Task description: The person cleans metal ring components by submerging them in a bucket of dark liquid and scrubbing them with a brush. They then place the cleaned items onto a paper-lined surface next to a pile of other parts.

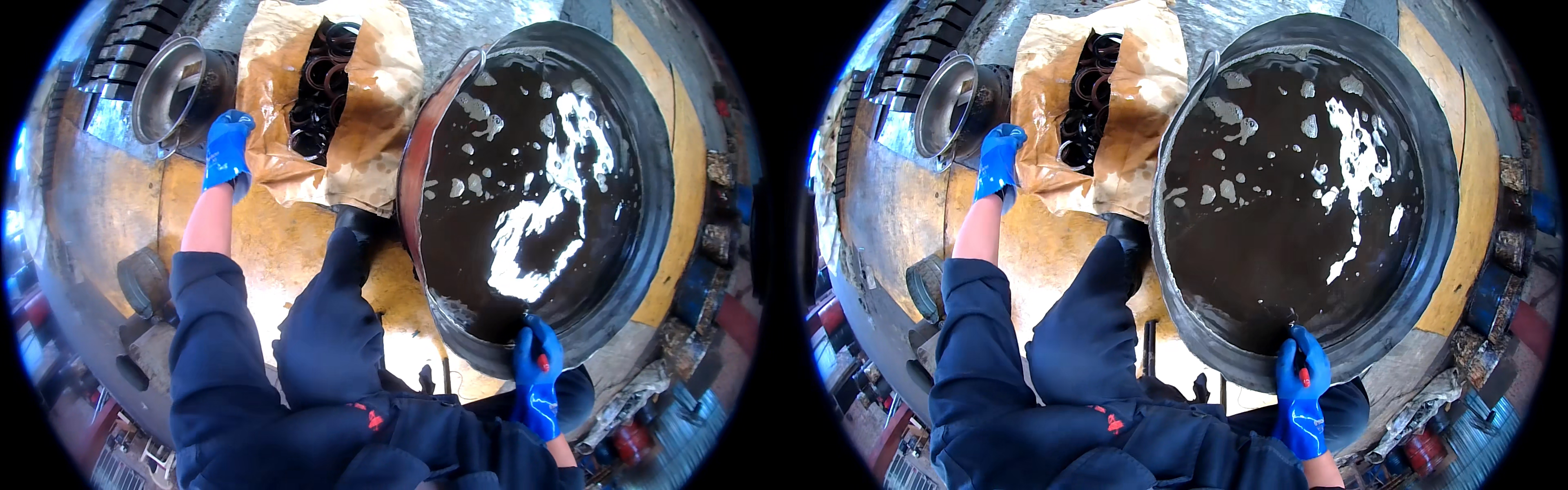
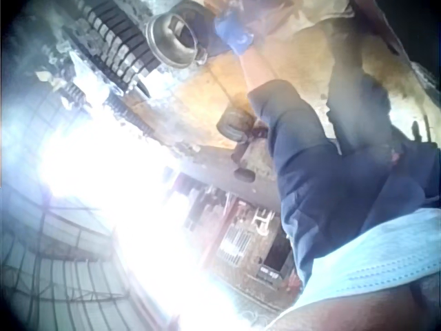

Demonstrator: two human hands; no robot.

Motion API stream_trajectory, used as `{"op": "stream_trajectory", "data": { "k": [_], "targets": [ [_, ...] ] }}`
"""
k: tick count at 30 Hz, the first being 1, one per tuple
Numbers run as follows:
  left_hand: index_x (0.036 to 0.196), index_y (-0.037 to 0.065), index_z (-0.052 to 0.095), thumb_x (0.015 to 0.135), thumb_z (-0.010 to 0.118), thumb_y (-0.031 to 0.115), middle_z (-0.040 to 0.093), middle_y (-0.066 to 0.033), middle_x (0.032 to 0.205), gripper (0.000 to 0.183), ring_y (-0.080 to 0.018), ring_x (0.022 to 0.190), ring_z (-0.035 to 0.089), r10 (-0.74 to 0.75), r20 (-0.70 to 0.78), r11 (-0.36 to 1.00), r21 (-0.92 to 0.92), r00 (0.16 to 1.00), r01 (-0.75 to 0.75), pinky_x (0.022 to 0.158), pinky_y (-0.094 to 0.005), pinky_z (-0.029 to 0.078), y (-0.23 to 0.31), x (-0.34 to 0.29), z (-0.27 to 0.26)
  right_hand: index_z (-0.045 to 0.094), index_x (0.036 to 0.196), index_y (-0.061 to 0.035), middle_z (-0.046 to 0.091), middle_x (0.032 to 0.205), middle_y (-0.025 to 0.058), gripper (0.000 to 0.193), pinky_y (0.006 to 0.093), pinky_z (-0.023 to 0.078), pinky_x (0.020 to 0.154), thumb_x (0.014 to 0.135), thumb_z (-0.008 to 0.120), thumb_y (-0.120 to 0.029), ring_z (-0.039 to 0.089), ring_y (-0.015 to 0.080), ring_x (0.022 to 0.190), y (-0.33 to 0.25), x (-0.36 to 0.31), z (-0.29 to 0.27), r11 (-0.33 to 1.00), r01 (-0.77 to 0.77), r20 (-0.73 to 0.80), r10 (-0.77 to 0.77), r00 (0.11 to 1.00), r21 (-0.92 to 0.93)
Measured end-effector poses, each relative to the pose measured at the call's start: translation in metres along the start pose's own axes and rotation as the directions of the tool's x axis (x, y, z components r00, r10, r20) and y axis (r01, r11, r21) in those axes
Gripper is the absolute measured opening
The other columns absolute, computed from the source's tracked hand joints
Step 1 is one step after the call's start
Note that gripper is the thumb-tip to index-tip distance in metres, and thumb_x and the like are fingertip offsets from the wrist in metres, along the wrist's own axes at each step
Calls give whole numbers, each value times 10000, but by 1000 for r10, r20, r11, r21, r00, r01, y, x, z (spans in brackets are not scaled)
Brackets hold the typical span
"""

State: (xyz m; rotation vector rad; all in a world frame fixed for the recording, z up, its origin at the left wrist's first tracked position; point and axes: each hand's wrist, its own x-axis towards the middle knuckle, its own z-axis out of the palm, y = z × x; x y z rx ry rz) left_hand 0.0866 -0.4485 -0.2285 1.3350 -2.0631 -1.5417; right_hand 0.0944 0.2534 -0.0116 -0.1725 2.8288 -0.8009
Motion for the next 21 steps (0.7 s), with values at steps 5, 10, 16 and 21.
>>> {"op": "stream_trajectory", "data": {
  "k": [5, 10, 16, 21],
  "targets": [
    [1139, 27, 795, 981, 770, 363, 790, -263, 1161, 372, -468, 1109, 751, 217, 252, 722, 609, 943, -329, 968, -506, 580, 24, -1, 41, 827, 1209, -35, 842, 1174, 175, 220, 405, 624, 983, 997, 770, -41, 821, 326, 1087, -3, 0, 1, 1000, -8, -3, 7, 1000, -12],
    [1181, 96, 840, 1002, 738, 385, 797, -234, 1268, 355, -426, 1207, 763, 114, 204, 351, 907, 972, -232, 999, -517, 615, 56, -4, 91, 824, 1208, -38, 842, 1174, 174, 218, 409, 626, 984, 996, 773, -39, 821, 336, 1100, 3, 2, -1, 999, 9, 28, -8, 1000, -32],
    [1300, 172, 853, 1094, 580, 306, 809, -130, 1355, 367, -340, 1263, 779, -40, 94, 115, 989, 995, -89, 1014, -513, 637, 30, 47, 126, 821, 1209, -42, 842, 1182, 170, 227, 414, 628, 980, 986, 782, -29, 823, 340, 1089, -5, 2, -1, 999, 12, 26, -11, 1000, -41],
    [1187, 73, 852, 1056, 597, 340, 786, -266, 1258, 391, -446, 1222, 751, 88, 190, 378, 902, 978, -209, 1040, -528, 599, 39, 33, 101, 820, 1221, -48, 838, 1206, 162, 237, 416, 627, 978, 987, 784, -30, 820, 334, 1094, -2, -4, 0, 998, -30, 12, 30, 999, -53]
  ]
}}
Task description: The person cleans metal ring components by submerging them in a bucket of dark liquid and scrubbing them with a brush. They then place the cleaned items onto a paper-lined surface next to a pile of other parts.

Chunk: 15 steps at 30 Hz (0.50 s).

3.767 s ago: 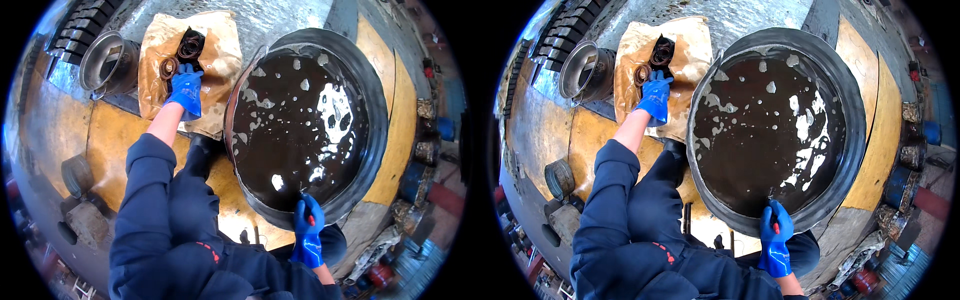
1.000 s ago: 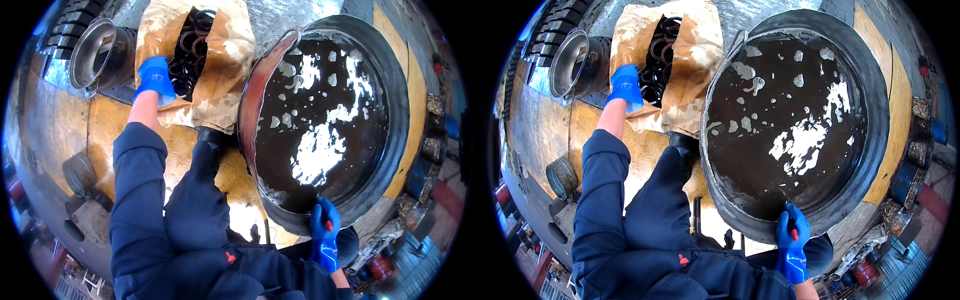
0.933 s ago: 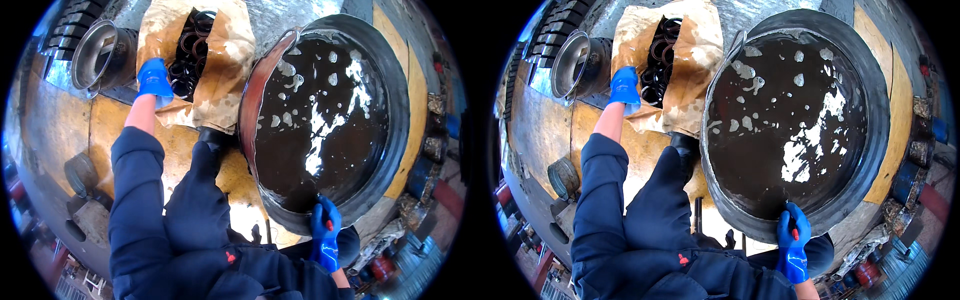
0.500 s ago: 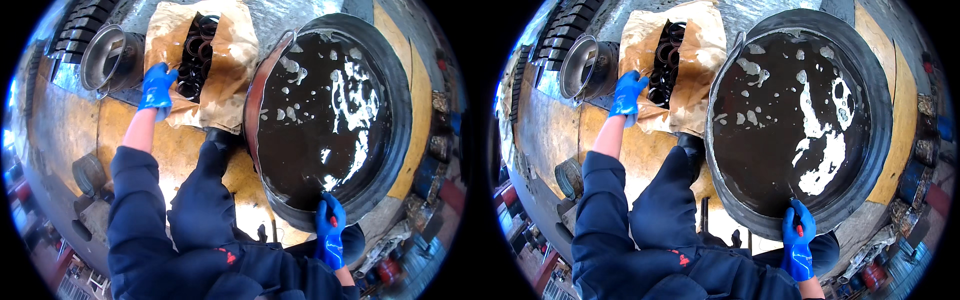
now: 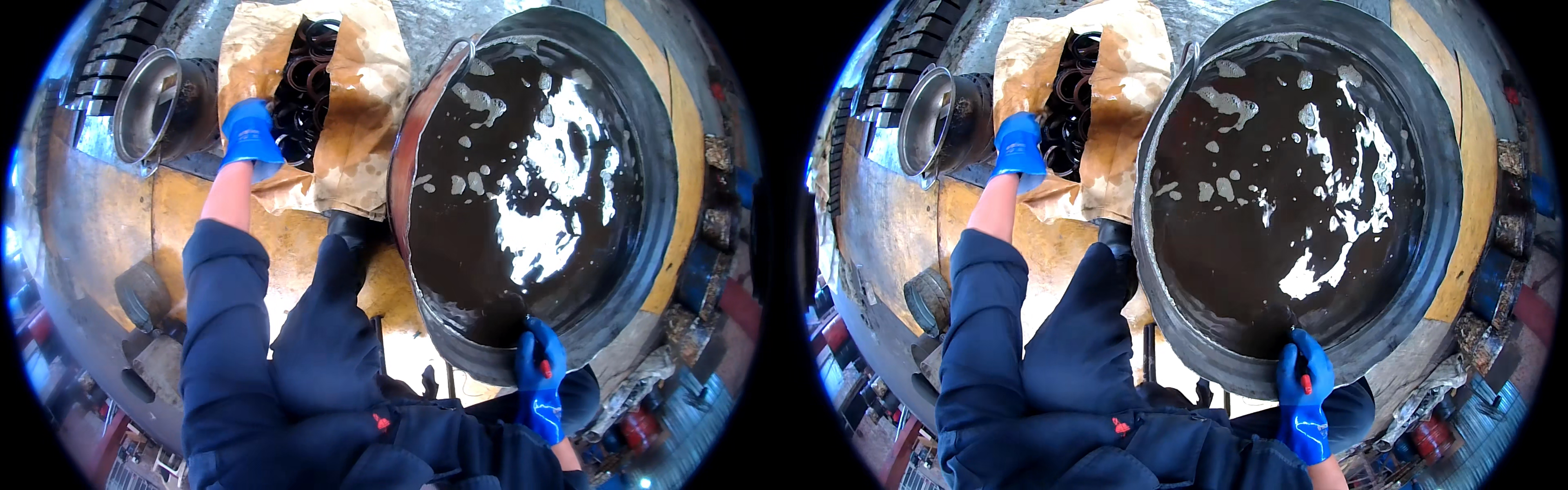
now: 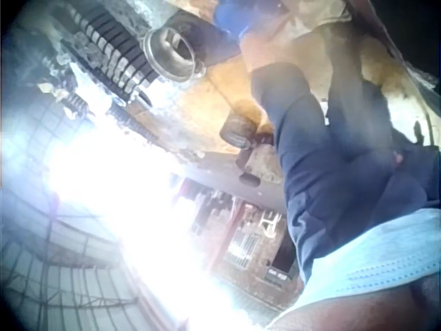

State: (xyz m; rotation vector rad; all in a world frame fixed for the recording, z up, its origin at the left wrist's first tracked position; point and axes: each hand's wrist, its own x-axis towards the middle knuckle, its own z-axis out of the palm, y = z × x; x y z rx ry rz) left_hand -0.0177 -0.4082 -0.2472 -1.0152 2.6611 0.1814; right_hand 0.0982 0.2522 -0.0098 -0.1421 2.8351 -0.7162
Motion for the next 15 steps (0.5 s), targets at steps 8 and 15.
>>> {"op": "stream_trajectory", "data": {
  "k": [8, 15],
  "targets": [
    [986, 2, 776, 1003, 683, 350, 744, -284, 980, 361, -476, 927, 721, 41, -200, 882, -454, 979, -130, 856, -533, 552, -100, -30, -40, 821, 1227, -53, 838, 1202, 159, 237, 412, 626, 981, 993, 781, -42, 818, 334, 1091, -6, 7, -2, 998, 60, -33, -59, 998, 15],
    [1133, 108, 828, 1021, 612, 362, 796, -178, 1260, 352, -423, 1151, 764, 101, -255, 992, 96, 962, -79, 1054, -522, 594, -53, -24, -58, 816, 1215, -53, 838, 1190, 167, 221, 418, 627, 979, 997, 786, -57, 819, 344, 1089, -5, 5, -2, 997, 69, -42, -67, 997, 41]
  ]
}}
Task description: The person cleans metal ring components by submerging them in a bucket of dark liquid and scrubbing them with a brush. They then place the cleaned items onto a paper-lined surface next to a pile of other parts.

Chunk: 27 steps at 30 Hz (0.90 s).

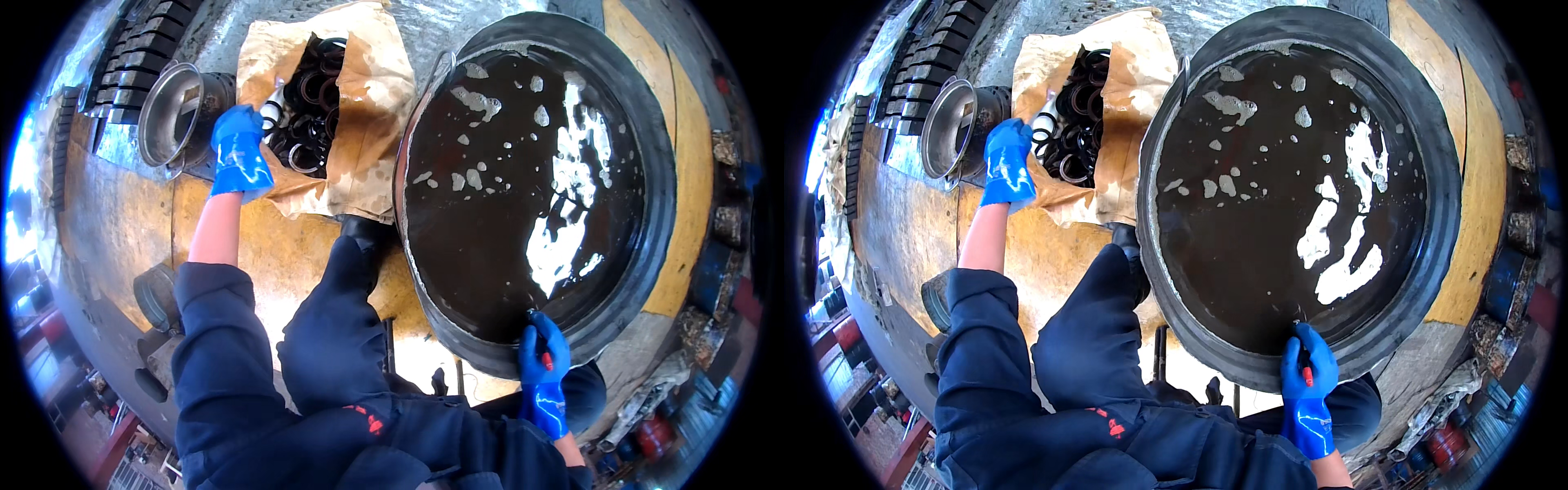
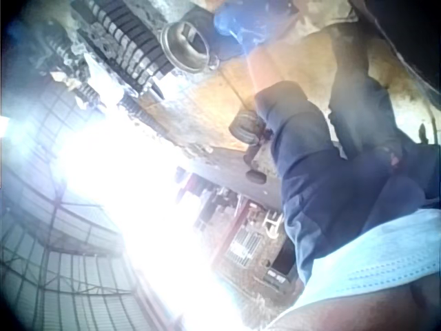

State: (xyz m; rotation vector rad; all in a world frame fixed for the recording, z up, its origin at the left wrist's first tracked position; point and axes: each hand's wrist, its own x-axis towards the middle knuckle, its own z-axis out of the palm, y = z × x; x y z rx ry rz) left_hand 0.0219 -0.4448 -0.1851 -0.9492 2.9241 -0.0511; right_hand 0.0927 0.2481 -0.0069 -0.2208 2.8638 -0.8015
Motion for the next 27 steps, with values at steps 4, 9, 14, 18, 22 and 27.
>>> {"op": "stream_trajectory", "data": {
  "k": [4, 9, 14, 18, 22, 27],
  "targets": [
    [1203, 261, 831, 1066, 610, 293, 814, -123, 1275, 263, -366, 1127, 798, 117, 10, 993, 17, 993, -117, 955, -527, 645, 59, 6, -5, 812, 1215, -53, 840, 1178, 167, 220, 418, 628, 975, 996, 786, -57, 820, 348, 1076, 3, -1, 1, 1000, 10, 8, -10, 1000, 2],
    [1152, 212, 824, 1021, 628, 197, 820, -133, 1195, 236, -375, 1110, 796, 320, 102, 947, 4, 942, -322, 944, -520, 640, 139, 15, 18, 812, 1224, -57, 841, 1179, 165, 235, 422, 631, 972, 991, 785, -55, 820, 348, 1081, 0, -2, 0, 999, 4, 6, -3, 1000, -35],
    [1176, 157, 802, 933, 690, 143, 796, -136, 1246, 268, -376, 1192, 761, 491, -136, 837, -202, 860, -509, 976, -500, 630, 148, 12, 75, 822, 1208, -60, 843, 1174, 157, 229, 424, 631, 973, 980, 800, -65, 819, 342, 1079, 3, -1, 1, 999, 16, 6, -16, 1000, -47],
    [1253, 161, 771, 861, 739, 126, 767, -145, 1322, 396, -393, 1247, 727, 352, -29, 857, -392, 936, -334, 1028, -494, 612, 162, 9, 106, 824, 1207, -60, 843, 1183, 158, 230, 425, 630, 979, 979, 799, -64, 819, 342, 1085, 2, -2, 1, 999, -22, 16, 22, 1000, -43],
    [1325, 154, 758, 880, 733, 119, 744, -165, 1400, 448, -382, 1317, 704, 350, -61, 830, -442, 935, -340, 1101, -475, 584, 150, 11, 103, 824, 1206, -58, 843, 1180, 156, 230, 424, 631, 974, 978, 797, -59, 819, 341, 1080, 5, -2, 2, 999, 0, 7, 1, 1000, -42],
    [1345, 108, 769, 927, 777, 142, 781, -175, 1350, 420, -363, 1276, 740, 177, -116, 753, -624, 977, -211, 1081, -432, 597, 135, 11, 115, 826, 1203, -61, 843, 1175, 155, 229, 422, 633, 965, 976, 797, -53, 820, 344, 1067, 2, 0, 0, 999, 4, 27, -3, 1000, -34]
  ]
}}
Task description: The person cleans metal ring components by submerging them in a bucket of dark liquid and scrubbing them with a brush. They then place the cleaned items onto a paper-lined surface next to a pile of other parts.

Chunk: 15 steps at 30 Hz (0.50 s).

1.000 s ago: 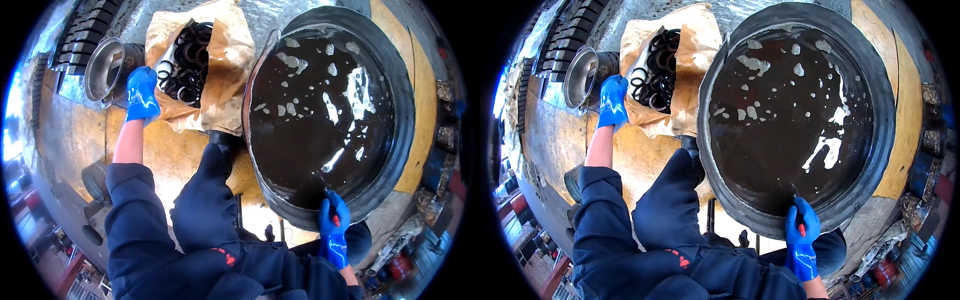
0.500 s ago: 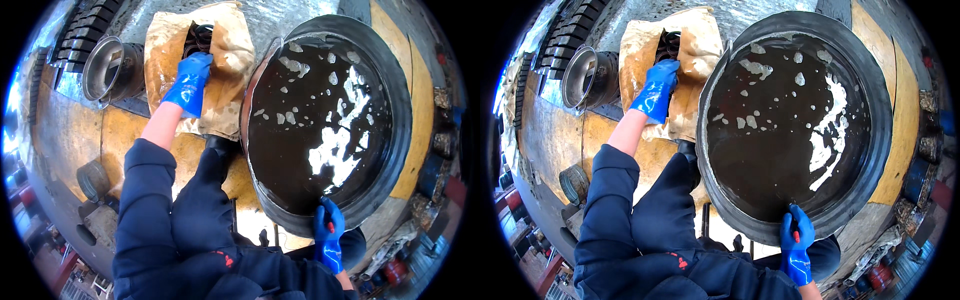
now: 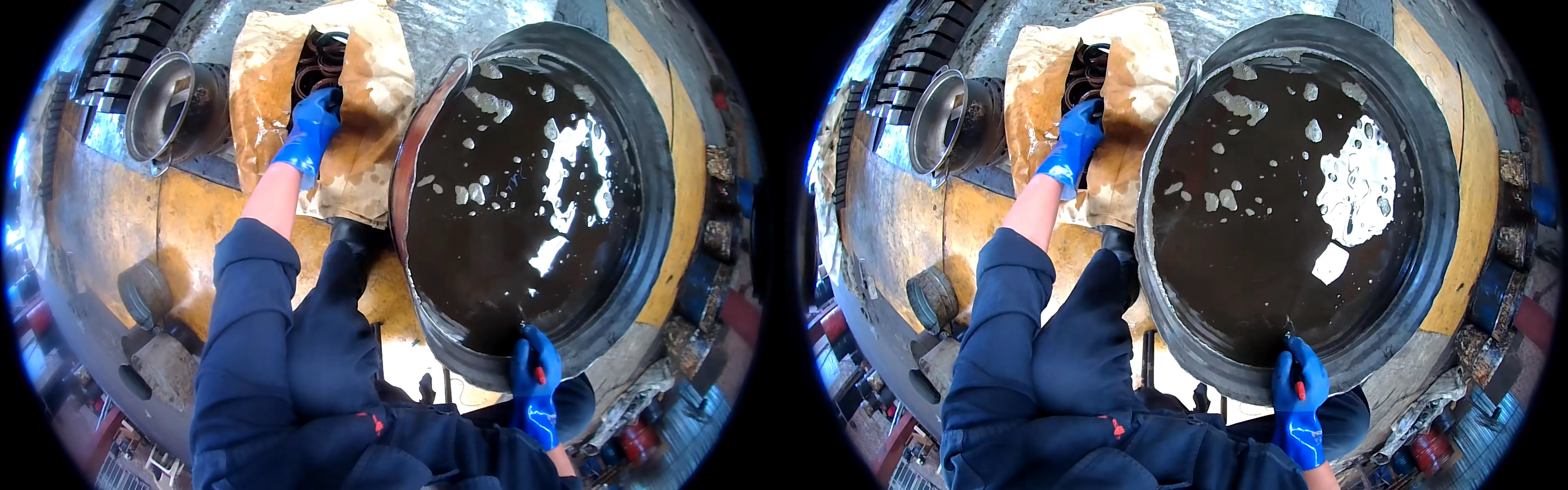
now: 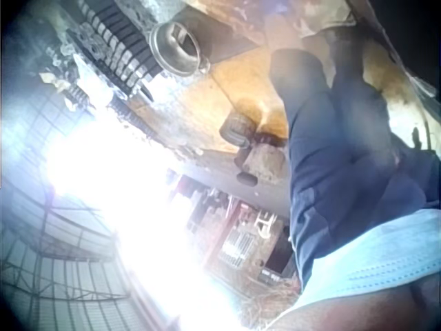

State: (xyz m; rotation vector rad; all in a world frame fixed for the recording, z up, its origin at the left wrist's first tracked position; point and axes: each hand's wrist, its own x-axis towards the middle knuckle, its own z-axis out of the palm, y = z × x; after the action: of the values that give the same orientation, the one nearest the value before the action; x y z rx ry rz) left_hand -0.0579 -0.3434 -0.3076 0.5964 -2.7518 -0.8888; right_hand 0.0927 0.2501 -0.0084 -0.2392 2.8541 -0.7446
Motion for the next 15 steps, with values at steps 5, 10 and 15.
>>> {"op": "stream_trajectory", "data": {
  "k": [5, 10, 15],
  "targets": [
    [1331, 91, 779, 982, 766, 144, 804, -184, 1284, 353, -370, 1222, 763, -87, 2, 989, -123, 996, 86, 1052, -428, 605, 3, -2, -6, 822, 1208, -61, 842, 1173, 161, 236, 423, 633, 958, 973, 800, -50, 821, 350, 1055, 1, 0, 1, 1000, -2, 9, 2, 1000, -11],
    [1430, 93, 735, 965, 801, 253, 773, -213, 1371, 496, -400, 1283, 735, -78, 0, 986, 144, 997, 77, 1121, -454, 577, -13, -3, -13, 817, 1212, -60, 841, 1174, 162, 242, 418, 632, 957, 971, 807, -45, 819, 346, 1063, -1, 0, 0, 1000, 11, 1, -11, 1000, 1],
    [1447, 106, 709, 964, 802, 301, 763, -233, 1348, 529, -446, 1272, 716, -55, 17, 947, 317, 998, 47, 1107, -498, 575, -38, 6, -24, 810, 1229, -60, 841, 1189, 156, 252, 421, 628, 969, 977, 807, -49, 817, 342, 1075, 0, 0, 0, 1000, -3, 7, 3, 1000, -11]
  ]
}}
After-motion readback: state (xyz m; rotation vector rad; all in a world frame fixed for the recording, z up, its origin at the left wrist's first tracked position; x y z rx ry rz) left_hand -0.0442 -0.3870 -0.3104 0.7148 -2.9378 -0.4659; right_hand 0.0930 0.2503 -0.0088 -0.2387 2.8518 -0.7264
